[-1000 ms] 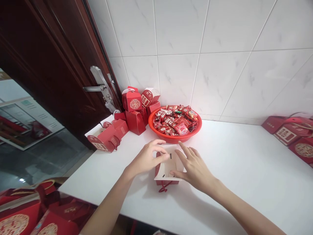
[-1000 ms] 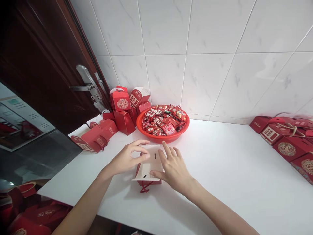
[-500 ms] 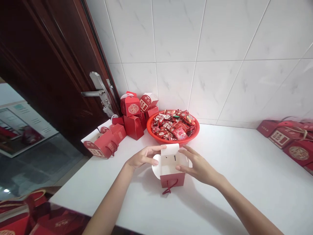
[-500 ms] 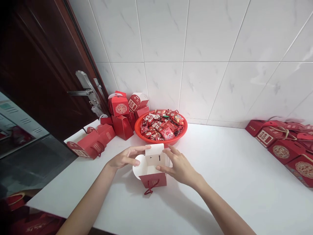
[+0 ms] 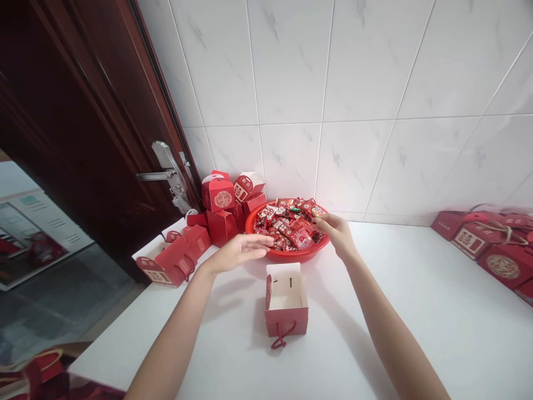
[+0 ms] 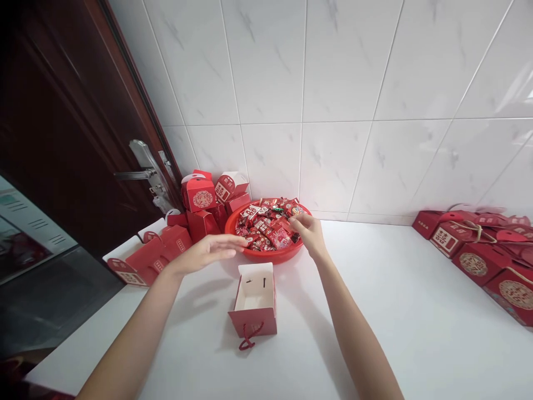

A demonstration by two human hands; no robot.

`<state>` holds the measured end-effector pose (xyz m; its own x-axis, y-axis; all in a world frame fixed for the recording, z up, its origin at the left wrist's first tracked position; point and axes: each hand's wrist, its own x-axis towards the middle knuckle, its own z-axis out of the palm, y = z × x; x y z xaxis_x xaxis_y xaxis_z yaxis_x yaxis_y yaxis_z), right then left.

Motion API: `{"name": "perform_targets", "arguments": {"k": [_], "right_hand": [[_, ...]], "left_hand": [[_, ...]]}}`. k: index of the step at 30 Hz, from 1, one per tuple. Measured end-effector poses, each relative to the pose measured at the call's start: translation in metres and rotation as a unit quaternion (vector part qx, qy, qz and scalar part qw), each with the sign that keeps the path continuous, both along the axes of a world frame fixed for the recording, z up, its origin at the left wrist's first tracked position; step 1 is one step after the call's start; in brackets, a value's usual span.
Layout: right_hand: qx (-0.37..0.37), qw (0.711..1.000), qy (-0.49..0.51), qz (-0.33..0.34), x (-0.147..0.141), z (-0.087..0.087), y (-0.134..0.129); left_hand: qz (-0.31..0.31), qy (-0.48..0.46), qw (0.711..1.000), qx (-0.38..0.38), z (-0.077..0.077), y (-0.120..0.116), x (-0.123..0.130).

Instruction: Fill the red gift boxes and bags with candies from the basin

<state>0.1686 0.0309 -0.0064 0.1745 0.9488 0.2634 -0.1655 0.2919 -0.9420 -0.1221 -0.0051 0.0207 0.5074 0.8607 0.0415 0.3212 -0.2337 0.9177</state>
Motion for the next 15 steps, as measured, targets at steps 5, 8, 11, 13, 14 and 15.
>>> {"name": "perform_targets", "arguments": {"k": [5,8,11,13,14,15], "right_hand": [[-0.002,0.990,0.123,-0.076,-0.018,-0.016,0.028],[0.001,0.968,0.212,-0.133,-0.011,-0.030,0.036],[-0.008,0.937,0.300,-0.179,0.010,-0.046,0.039],[-0.018,0.920,0.346,-0.184,0.025,-0.060,0.038],[-0.022,0.915,0.364,-0.176,0.032,-0.068,0.036],[-0.025,0.911,0.378,-0.162,0.036,-0.075,0.034]], "left_hand": [[0.095,0.114,0.985,0.086,-0.004,0.053,0.012],[0.093,0.177,0.973,0.112,-0.012,0.079,0.024],[0.085,0.199,0.966,0.139,-0.016,0.096,0.038],[0.080,0.213,0.962,0.155,-0.017,0.103,0.047],[0.077,0.219,0.959,0.160,-0.017,0.106,0.051],[0.074,0.226,0.957,0.163,-0.018,0.109,0.054]]}}
